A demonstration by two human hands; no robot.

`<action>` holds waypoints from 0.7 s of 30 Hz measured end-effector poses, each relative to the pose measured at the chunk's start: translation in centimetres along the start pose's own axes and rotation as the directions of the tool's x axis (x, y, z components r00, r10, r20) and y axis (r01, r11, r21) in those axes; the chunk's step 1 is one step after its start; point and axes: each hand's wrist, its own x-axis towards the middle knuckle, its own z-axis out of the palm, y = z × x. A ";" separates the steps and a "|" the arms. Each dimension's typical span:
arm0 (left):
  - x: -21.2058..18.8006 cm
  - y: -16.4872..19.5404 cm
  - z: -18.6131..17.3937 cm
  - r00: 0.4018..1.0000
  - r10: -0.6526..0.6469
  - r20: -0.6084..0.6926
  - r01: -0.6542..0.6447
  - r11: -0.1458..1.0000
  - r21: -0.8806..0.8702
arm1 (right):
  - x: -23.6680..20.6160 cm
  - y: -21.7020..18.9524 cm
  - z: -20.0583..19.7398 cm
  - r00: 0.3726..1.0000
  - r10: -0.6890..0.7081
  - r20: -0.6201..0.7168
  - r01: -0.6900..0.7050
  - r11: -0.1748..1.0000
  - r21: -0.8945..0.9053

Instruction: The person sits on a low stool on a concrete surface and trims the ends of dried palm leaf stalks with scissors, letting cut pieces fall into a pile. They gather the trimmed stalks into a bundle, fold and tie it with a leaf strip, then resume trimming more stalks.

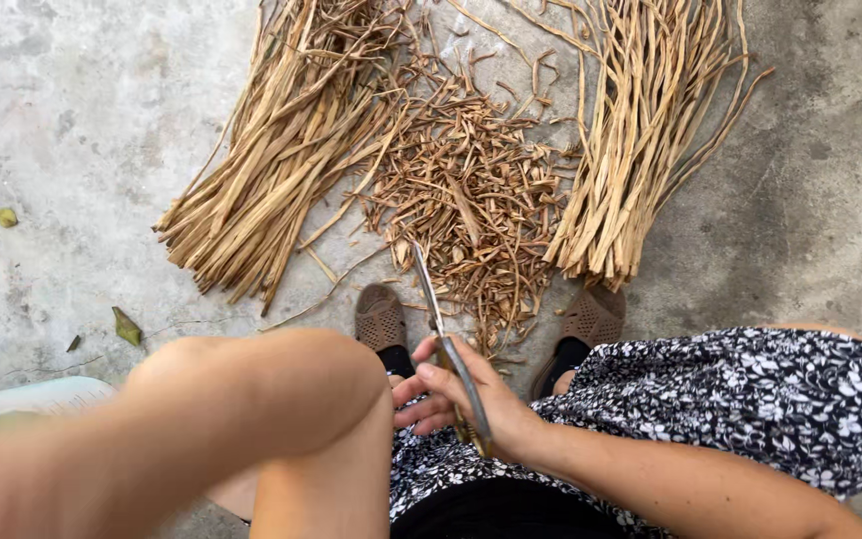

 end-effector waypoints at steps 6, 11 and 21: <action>-6.4 -5.5 -18.6 0.841 -0.518 -0.156 0.522 0.702 0.484 | 3.5 3.4 3.8 0.999 -0.021 0.043 0.013 0.984 0.180; -8.7 -9.8 -23.2 0.753 -0.642 -0.144 0.611 0.603 0.513 | 4.2 5.2 6.3 0.995 -0.061 0.073 0.048 0.985 0.165; -5.9 -10.0 -23.7 0.744 -0.662 -0.089 0.600 0.604 0.524 | 2.6 4.2 6.7 0.983 -0.177 0.044 0.171 0.979 0.115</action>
